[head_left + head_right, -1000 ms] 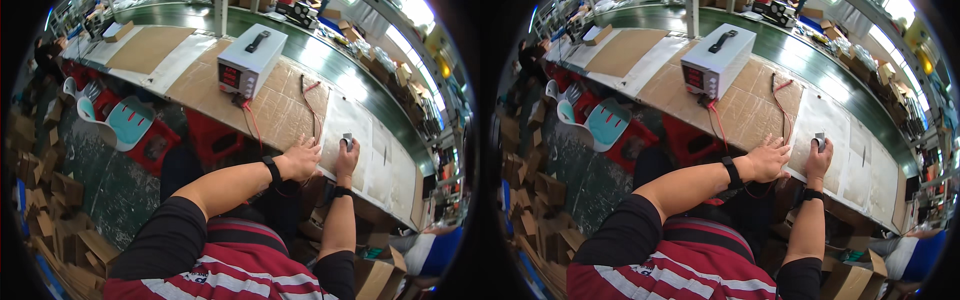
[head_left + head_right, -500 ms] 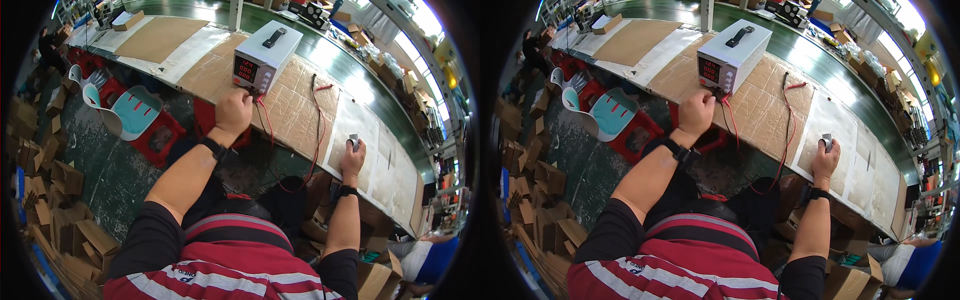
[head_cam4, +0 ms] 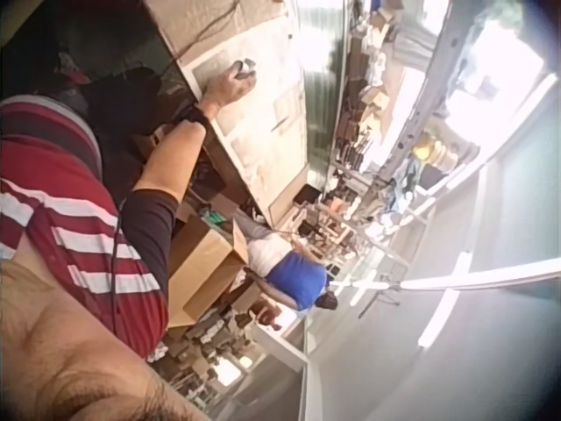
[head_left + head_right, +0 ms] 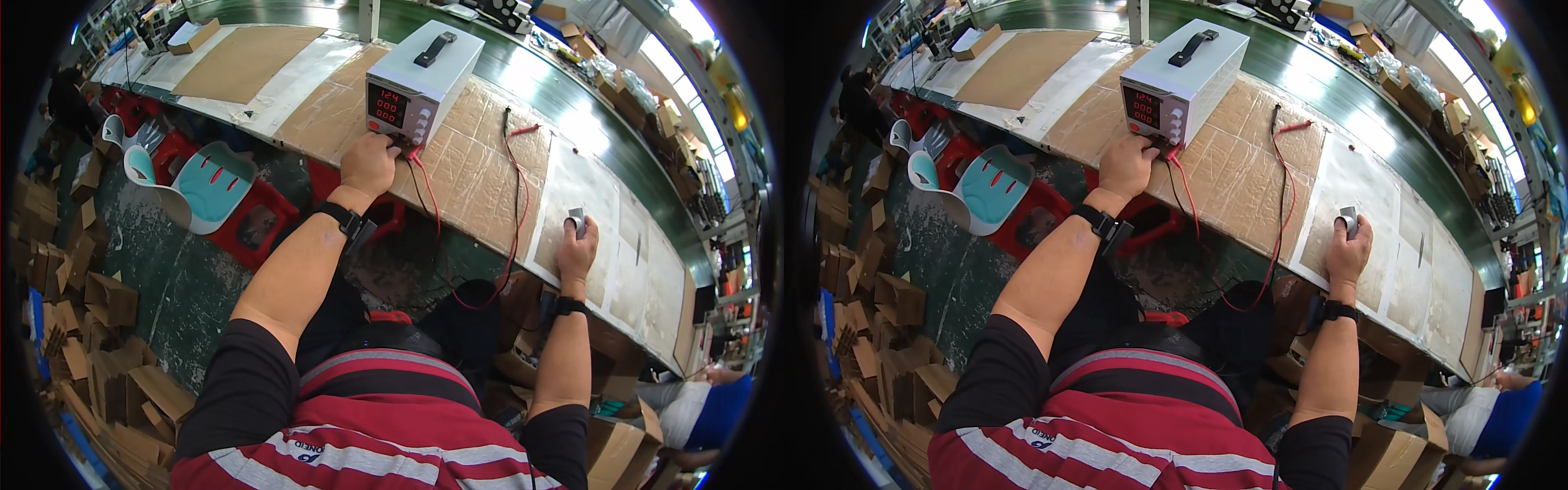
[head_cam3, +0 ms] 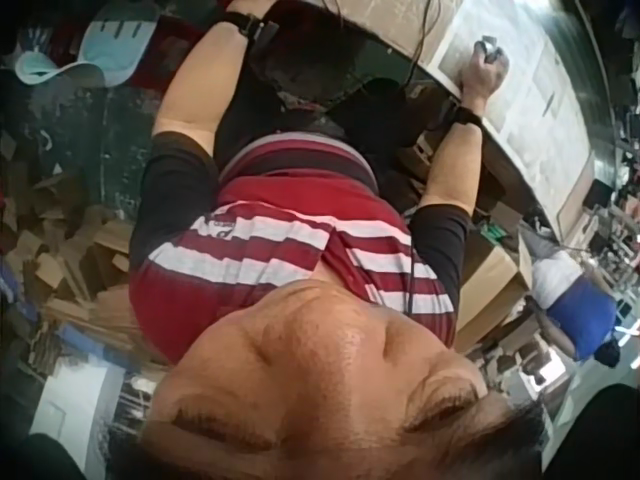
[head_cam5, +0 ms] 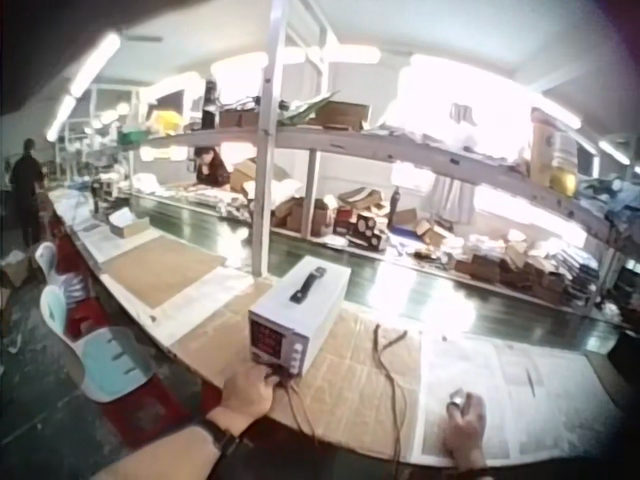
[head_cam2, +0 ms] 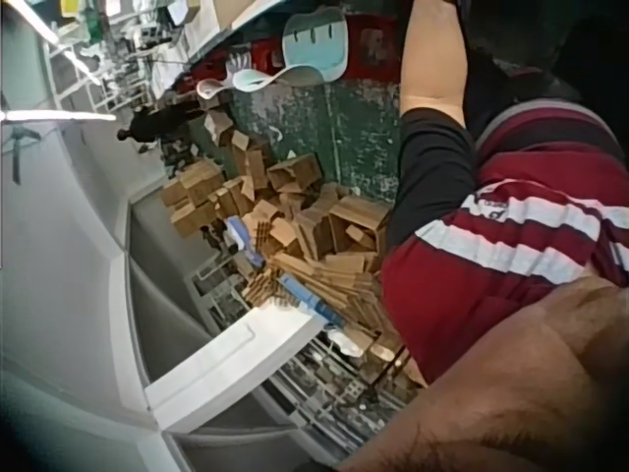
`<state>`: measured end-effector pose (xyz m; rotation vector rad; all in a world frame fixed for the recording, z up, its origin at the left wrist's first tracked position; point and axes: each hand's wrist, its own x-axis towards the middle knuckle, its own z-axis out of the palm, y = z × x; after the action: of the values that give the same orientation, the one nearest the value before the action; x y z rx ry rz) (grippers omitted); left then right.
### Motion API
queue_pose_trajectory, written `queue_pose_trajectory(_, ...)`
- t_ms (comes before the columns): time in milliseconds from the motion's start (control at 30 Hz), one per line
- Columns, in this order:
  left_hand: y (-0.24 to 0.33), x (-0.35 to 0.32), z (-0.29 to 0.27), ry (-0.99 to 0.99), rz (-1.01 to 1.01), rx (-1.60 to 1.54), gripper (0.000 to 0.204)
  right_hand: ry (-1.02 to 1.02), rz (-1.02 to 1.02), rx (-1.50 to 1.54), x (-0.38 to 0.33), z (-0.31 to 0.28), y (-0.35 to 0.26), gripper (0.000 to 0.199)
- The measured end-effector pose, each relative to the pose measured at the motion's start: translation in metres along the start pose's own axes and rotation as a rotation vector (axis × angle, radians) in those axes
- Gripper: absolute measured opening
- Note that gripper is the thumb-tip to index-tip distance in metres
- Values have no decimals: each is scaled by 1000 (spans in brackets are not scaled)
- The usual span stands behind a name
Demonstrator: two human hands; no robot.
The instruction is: Testing a power supply unit using electronic multimeter probes on a factory assembly line.
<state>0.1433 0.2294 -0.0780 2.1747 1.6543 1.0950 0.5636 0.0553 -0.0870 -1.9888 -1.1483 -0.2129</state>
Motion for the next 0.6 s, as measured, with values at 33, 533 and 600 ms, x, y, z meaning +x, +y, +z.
queue_pose_trajectory(33, -1, 0, -1, -2, 4, -11, 25, -2, -2, -7, 0, -1, -1, 49)
queue_pose_trajectory(533, -25, 9, -9, -78, 179, -65, 26, -14, -13, -14, -3, -5, -11, 49)
queue_pose_trajectory(600, -26, 10, -11, -108, 186, -53, 26, -17, -12, -15, -4, -5, -11, 49)
